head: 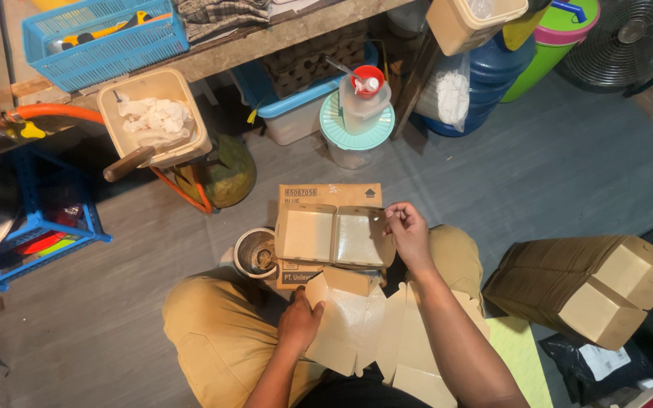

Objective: The person sits on the floor and folds flat kraft paper takeout boxes into shape, pressing the flaps and base to form each box, then stacks the finished boxes with a pile of folded boxes beside them. They work through the flat boxes one at a time by hand.

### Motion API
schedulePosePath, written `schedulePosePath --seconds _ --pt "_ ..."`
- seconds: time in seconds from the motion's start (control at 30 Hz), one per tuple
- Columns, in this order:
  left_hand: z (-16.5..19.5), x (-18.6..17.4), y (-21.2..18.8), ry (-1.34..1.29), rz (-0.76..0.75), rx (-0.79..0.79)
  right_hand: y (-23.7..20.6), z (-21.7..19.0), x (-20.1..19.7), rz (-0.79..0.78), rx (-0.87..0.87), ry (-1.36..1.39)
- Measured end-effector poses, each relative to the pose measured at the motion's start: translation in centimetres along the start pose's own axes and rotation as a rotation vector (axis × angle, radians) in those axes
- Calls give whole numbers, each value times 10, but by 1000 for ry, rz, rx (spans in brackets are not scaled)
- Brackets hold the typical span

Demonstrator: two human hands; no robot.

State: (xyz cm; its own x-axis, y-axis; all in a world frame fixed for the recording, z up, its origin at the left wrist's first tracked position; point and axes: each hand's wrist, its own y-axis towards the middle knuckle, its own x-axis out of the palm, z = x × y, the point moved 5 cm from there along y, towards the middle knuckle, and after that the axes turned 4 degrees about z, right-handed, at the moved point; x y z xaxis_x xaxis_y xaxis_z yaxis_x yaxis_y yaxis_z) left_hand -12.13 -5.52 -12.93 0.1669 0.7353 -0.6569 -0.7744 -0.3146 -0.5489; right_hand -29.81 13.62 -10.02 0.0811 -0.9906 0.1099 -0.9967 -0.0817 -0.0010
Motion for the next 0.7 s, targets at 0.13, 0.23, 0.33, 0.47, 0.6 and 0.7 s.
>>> schedulePosePath --seconds 0.13,0.23,0.33,0.47,0.6,0.7 --pt "-1 1 0 3 -16 -14 0 1 -1 6 15 -10" --pt "-1 2 1 1 -10 -14 1 2 -1 4 14 -9" --pt "-1 1 1 4 3 -2 1 2 -1 -3 3 8" --pt "-2 0 0 -15 13 6 0 2 -1 -13 -7 8" --pt "0 -4 -1 -39 40 17 0 1 -1 -5 2 -1" --pt "1 -6 -1 -31 43 20 -1 -2 0 -1 3 7"
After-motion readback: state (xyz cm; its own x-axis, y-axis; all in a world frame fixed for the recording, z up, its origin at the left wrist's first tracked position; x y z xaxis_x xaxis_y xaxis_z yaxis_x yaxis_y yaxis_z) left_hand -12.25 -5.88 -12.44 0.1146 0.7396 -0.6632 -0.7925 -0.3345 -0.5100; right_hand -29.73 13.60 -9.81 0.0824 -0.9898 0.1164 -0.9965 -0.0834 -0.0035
